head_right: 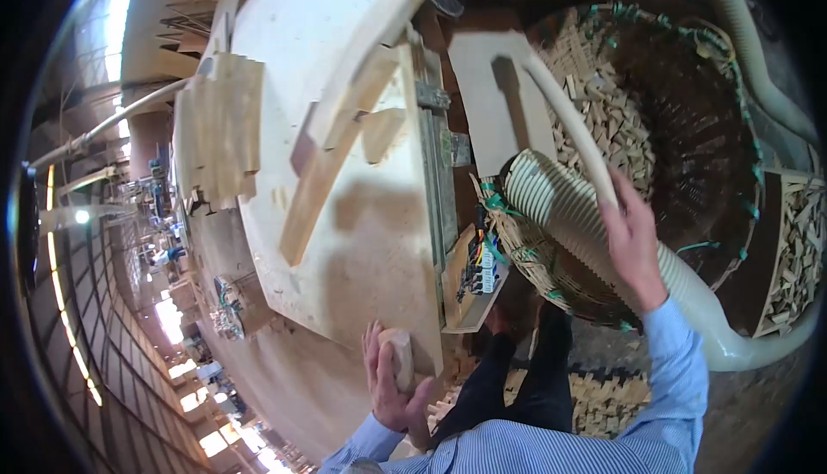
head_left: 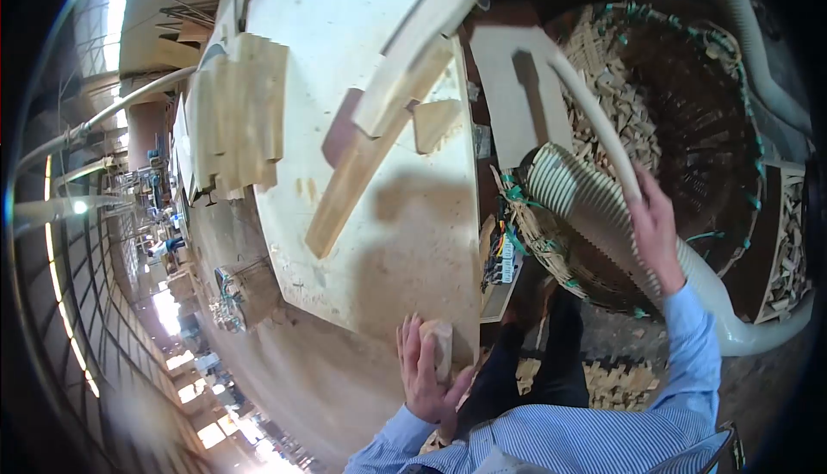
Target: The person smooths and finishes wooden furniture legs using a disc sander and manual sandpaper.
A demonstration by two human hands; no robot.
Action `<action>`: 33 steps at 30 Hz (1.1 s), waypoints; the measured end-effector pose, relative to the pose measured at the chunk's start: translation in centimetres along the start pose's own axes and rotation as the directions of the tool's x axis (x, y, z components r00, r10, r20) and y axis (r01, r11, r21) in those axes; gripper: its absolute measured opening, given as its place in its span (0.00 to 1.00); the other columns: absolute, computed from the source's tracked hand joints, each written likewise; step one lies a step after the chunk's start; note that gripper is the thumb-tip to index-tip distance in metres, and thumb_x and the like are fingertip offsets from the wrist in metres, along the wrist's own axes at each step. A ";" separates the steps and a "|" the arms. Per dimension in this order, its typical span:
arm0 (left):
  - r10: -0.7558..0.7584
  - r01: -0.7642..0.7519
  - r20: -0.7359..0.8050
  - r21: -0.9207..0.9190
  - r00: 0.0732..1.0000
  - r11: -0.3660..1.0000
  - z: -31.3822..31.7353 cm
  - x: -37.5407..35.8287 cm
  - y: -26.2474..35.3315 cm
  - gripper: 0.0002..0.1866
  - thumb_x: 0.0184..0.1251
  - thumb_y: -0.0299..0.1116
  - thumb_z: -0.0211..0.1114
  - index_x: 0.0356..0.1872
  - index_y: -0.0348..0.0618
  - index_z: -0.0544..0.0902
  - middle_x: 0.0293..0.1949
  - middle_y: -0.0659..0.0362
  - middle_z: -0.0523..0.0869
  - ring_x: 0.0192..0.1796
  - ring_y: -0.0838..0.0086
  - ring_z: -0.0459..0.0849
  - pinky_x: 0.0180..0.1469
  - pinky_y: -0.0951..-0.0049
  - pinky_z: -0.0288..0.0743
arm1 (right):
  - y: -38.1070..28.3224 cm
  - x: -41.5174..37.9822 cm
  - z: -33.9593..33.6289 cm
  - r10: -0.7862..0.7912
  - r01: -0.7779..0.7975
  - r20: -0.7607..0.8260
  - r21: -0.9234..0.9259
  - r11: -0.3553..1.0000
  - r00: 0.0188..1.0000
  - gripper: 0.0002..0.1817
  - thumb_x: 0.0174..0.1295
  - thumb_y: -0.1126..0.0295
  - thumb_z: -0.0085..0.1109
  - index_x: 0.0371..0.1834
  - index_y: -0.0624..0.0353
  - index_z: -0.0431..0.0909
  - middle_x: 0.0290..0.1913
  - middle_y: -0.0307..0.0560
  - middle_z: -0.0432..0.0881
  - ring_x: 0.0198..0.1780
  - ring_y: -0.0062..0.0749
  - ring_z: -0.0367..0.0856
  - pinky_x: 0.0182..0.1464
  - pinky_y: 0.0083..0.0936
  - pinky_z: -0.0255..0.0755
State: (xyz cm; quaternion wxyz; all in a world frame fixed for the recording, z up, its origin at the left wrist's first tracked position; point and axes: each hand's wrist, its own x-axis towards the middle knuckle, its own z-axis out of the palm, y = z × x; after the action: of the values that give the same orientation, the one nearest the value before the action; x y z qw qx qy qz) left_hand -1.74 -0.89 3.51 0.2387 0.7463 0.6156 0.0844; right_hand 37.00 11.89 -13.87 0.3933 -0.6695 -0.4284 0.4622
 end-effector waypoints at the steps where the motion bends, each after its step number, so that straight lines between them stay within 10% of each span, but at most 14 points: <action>1: 0.024 -0.025 -0.034 -0.011 0.999 1.000 0.0 0.4 0.3 0.53 0.61 0.40 0.80 0.85 0.41 0.59 0.81 0.32 0.63 0.83 0.29 0.60 0.83 0.30 0.52 | -0.9 -2.6 -0.7 0.156 -0.157 0.021 0.089 0.984 0.988 0.30 0.79 0.70 0.57 0.81 0.70 0.68 0.55 0.46 0.86 0.46 0.21 0.79 0.51 0.20 0.75; 9: 0.142 -0.150 -0.172 -0.036 0.975 0.988 0.3 0.9 0.5 0.44 0.69 0.42 0.74 0.80 0.31 0.66 0.80 0.36 0.68 0.82 0.38 0.64 0.85 0.40 0.51 | -8.3 -22.8 -0.7 0.301 -0.249 -0.125 0.321 0.914 0.945 0.32 0.79 0.70 0.59 0.83 0.65 0.67 0.39 0.30 0.77 0.33 0.11 0.69 0.34 0.14 0.66; 12: 0.177 -0.193 -0.224 -0.055 0.958 0.980 0.5 0.8 0.3 0.44 0.69 0.44 0.75 0.80 0.32 0.67 0.80 0.36 0.67 0.82 0.39 0.64 0.85 0.40 0.51 | -10.6 -29.3 2.2 0.077 -0.035 -0.282 0.150 0.988 0.956 0.32 0.78 0.72 0.59 0.84 0.64 0.65 0.39 0.30 0.78 0.32 0.11 0.69 0.32 0.15 0.66; 18: 0.185 -0.254 -0.330 -0.179 0.926 0.950 -2.5 -4.7 0.1 0.39 0.77 0.48 0.70 0.80 0.36 0.70 0.80 0.36 0.69 0.82 0.40 0.66 0.83 0.47 0.59 | -17.1 -38.7 9.1 -0.171 0.184 -0.235 0.036 0.982 0.957 0.33 0.75 0.73 0.63 0.80 0.71 0.67 0.62 0.58 0.86 0.58 0.34 0.86 0.62 0.28 0.78; 21: 0.118 -0.144 -0.086 -0.697 0.989 0.702 -5.3 -9.3 -1.5 0.38 0.80 0.48 0.69 0.78 0.28 0.69 0.76 0.36 0.74 0.79 0.47 0.73 0.81 0.55 0.64 | -17.5 -40.7 13.3 -0.384 0.376 -0.051 -0.128 0.918 0.922 0.32 0.72 0.75 0.65 0.78 0.71 0.69 0.55 0.60 0.85 0.50 0.42 0.87 0.54 0.32 0.80; 24: 0.085 0.070 0.075 -0.995 0.994 0.066 -6.9 -13.6 -2.2 0.29 0.86 0.34 0.63 0.79 0.30 0.68 0.70 0.50 0.82 0.73 0.73 0.78 0.75 0.69 0.73 | -20.9 -41.3 17.1 -0.580 0.596 0.143 -0.141 0.790 0.802 0.32 0.70 0.76 0.68 0.77 0.69 0.71 0.51 0.62 0.83 0.43 0.52 0.86 0.46 0.38 0.82; 26: -0.046 0.029 0.019 -0.968 0.999 0.251 -8.5 -17.5 -4.7 0.27 0.86 0.33 0.63 0.77 0.29 0.70 0.66 0.50 0.86 0.70 0.70 0.82 0.73 0.69 0.75 | -22.2 -43.1 20.5 -0.636 0.715 0.347 -0.186 0.674 0.689 0.34 0.68 0.76 0.70 0.77 0.67 0.71 0.52 0.62 0.83 0.46 0.57 0.87 0.45 0.41 0.83; 30: -0.335 0.008 0.025 -0.999 0.942 -0.051 -8.5 -22.5 -9.3 0.17 0.86 0.32 0.60 0.65 0.30 0.76 0.54 0.48 0.91 0.59 0.67 0.90 0.66 0.67 0.82 | -22.6 -43.8 23.4 -0.567 0.765 0.579 -0.165 0.623 0.586 0.36 0.68 0.66 0.71 0.78 0.63 0.71 0.56 0.62 0.81 0.54 0.57 0.83 0.57 0.46 0.79; 33: -0.563 -0.050 0.019 -0.993 0.826 -0.106 -8.2 -25.6 -14.9 0.15 0.86 0.39 0.62 0.55 0.34 0.80 0.42 0.52 0.90 0.46 0.69 0.90 0.57 0.65 0.86 | -22.6 -43.5 23.7 -0.552 0.656 0.354 -0.378 0.654 0.755 0.40 0.67 0.58 0.74 0.80 0.62 0.70 0.62 0.60 0.79 0.64 0.56 0.77 0.65 0.48 0.72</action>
State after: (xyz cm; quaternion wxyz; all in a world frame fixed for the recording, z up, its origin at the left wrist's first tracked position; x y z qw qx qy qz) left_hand -24.05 -21.45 8.11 0.5703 0.1592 0.5319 0.6053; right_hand 0.59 -18.49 13.03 0.2995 -0.5109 -0.7661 0.2498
